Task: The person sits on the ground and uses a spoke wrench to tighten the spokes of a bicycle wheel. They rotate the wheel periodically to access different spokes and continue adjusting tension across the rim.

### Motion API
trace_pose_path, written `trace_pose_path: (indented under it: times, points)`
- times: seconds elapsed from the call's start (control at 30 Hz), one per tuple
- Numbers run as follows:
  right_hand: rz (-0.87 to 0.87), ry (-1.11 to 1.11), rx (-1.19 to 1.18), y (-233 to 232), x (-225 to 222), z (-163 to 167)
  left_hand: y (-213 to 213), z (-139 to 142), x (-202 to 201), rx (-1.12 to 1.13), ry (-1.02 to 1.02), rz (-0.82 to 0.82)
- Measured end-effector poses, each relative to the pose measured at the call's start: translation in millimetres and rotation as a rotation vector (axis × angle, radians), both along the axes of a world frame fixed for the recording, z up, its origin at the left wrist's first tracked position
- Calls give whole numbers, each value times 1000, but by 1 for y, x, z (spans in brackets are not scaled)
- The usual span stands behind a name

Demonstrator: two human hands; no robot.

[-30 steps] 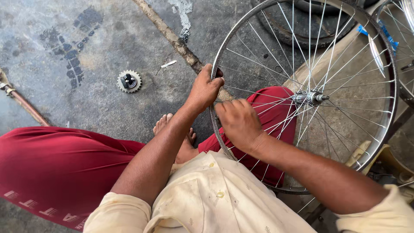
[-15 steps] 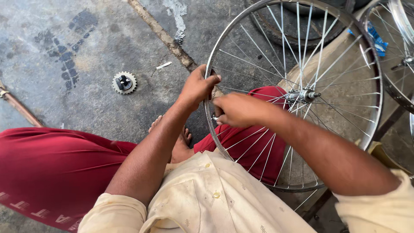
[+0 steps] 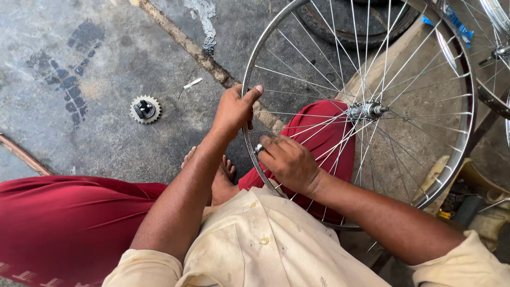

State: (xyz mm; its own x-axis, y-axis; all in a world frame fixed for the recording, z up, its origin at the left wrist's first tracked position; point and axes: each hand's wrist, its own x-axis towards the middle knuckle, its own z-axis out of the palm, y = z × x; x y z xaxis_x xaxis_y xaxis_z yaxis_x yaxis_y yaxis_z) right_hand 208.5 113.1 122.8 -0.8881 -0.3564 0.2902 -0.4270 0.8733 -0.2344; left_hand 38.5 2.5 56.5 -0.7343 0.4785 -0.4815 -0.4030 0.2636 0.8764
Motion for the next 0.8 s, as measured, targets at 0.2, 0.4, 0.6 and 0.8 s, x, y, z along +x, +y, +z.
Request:
trace_pose_path:
  times: [0.2,0.4,0.6,0.8]
  points:
    - [74,-166,9,16,6,3,-9,-6,-10,-125,-188,-145]
    - [139,-57,66,14,18,14,3,-18,-11,44,-10,45]
    - [156,-18,202,11,28,33,10,-9,0,-55,174,64]
    - [117,-52,201,7,34,35,8,-2,0,-64,231,6]
